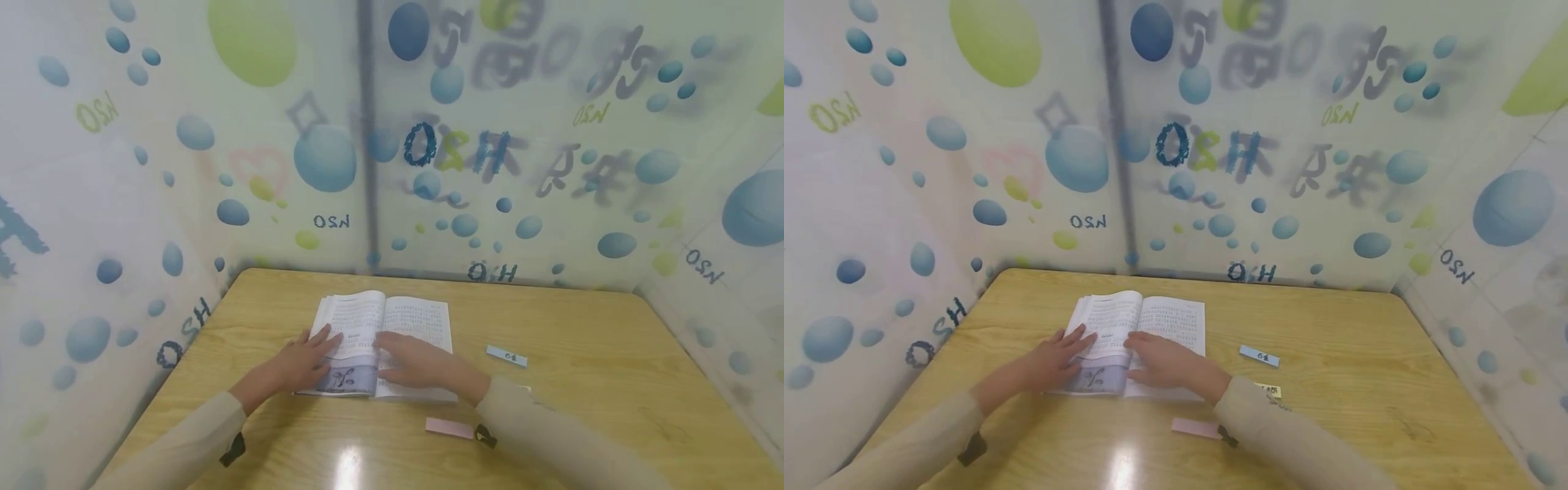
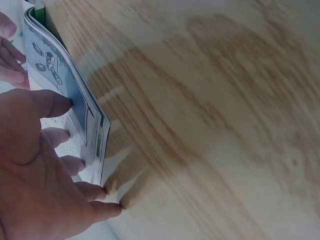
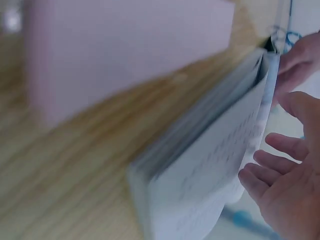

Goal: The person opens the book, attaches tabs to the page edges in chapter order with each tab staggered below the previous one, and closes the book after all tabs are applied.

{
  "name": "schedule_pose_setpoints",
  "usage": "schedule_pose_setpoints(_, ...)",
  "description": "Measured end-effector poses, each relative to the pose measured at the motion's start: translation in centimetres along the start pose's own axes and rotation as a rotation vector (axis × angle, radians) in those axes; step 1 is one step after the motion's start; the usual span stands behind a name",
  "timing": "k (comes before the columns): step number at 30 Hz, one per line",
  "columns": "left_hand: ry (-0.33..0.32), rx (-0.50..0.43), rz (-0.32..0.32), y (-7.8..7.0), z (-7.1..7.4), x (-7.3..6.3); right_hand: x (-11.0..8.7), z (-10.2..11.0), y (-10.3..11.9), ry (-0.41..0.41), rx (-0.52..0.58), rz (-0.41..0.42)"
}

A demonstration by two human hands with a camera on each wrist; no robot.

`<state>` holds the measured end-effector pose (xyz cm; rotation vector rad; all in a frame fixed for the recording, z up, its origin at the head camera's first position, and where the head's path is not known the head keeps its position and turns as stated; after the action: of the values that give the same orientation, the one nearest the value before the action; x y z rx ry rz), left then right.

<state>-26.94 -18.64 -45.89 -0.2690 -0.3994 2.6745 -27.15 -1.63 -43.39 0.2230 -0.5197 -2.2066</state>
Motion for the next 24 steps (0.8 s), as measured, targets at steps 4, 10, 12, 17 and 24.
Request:
schedule_pose_setpoints(4,0.007,0.011,0.004,0.2,-0.1,-0.4,1.3,-1.3,1.4,0.018,-0.094,0.015)
schedule_pose_setpoints(10,0.021,-0.016,0.036,1.0,-0.3,-0.8,2.8,-2.5,3.6,0.001,-0.147,0.063)
schedule_pose_setpoints(12,0.020,-0.024,0.037,1.1,-0.3,-1.0,3.1,-2.7,4.2,-0.005,-0.159,0.073)
schedule_pose_setpoints(17,0.029,-0.026,0.039,0.9,0.0,-1.7,3.8,-3.0,5.1,-0.003,-0.200,0.071)
schedule_pose_setpoints(24,0.043,-0.070,0.039,0.3,0.4,-2.4,4.3,-3.2,5.5,0.011,-0.220,0.073)
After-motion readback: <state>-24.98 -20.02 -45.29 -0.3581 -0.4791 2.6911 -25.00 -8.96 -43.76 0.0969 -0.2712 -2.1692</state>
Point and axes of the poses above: each hand's wrist, its own x-axis towards the middle knuckle, its own z-axis out of the back of the hand, y = z × x, the point moved 9 cm from there along x, towards the middle knuckle, and after that the axes turned 3 degrees about -y, right-handed, at the moved point
